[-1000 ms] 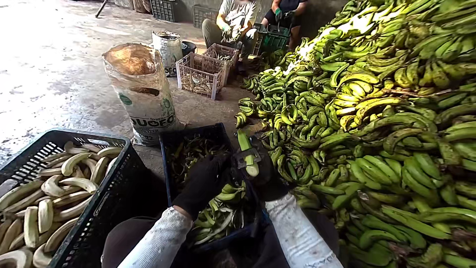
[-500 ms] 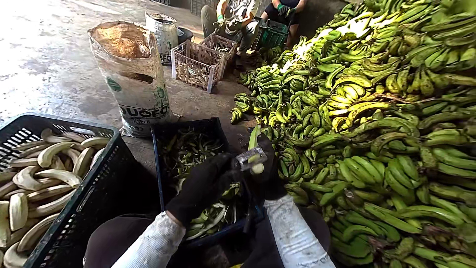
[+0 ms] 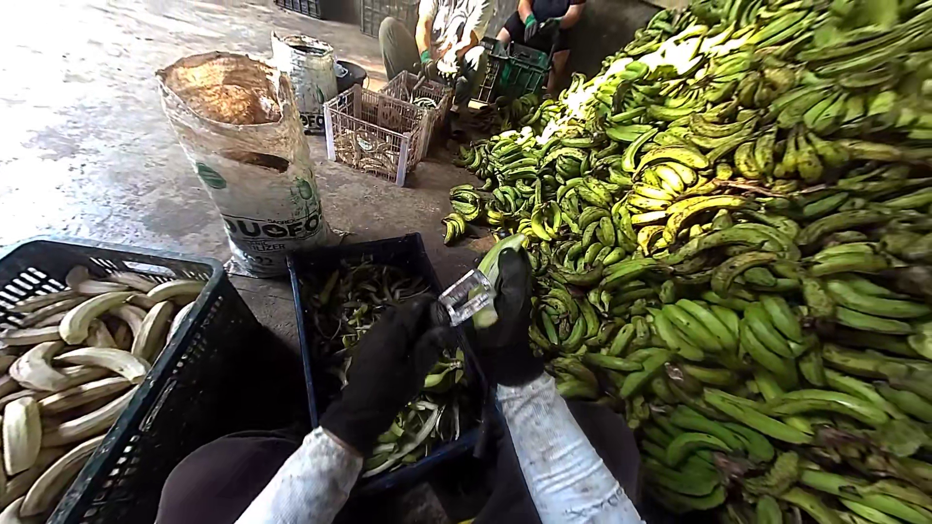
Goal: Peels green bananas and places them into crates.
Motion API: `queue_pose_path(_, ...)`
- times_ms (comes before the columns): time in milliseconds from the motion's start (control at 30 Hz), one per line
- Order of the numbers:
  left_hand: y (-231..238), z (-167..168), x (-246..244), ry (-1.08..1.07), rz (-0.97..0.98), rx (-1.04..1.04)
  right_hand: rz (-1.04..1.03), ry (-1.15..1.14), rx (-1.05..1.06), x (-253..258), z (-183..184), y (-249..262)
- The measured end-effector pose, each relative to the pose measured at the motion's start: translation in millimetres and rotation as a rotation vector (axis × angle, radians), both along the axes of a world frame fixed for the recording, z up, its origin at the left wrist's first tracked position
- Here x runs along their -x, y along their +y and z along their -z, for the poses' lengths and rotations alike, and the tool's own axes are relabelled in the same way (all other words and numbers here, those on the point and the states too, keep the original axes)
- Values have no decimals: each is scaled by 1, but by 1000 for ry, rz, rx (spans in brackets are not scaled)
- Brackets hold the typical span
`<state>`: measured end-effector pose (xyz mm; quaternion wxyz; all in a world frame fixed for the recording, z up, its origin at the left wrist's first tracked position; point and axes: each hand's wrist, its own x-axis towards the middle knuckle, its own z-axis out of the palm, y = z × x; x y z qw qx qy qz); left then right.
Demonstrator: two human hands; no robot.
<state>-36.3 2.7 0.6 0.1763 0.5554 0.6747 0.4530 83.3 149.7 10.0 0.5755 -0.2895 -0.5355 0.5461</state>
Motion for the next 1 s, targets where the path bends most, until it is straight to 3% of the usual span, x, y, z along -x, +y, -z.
queue_pose_path(67,-2,5,-10,37,-4,-83,100,55,36,6,-12,0)
queue_pose_path(133,1,6,-5,105,-48,-88,47,-32,7,4,-11,-4)
queue_pose_path(233,11,-1,24,189,-145,68,-478,-177,-106,-14,11,-12)
queue_pose_path(333,19,1,52,146,-231,162,-864,-228,155,-18,12,-28)
queue_pose_path(433,15,2,51,104,-214,143,-660,-200,238,-15,12,-26)
queue_pose_path(533,12,8,32,130,-136,97,-507,-32,251,-9,8,-9)
queue_pose_path(800,7,20,-1,356,-176,-177,-180,359,296,9,-15,0)
queue_pose_path(900,8,16,3,348,-199,-122,-162,171,295,4,-14,-4)
queue_pose_path(1000,13,14,18,299,-187,-26,-386,-178,109,-13,-6,-10)
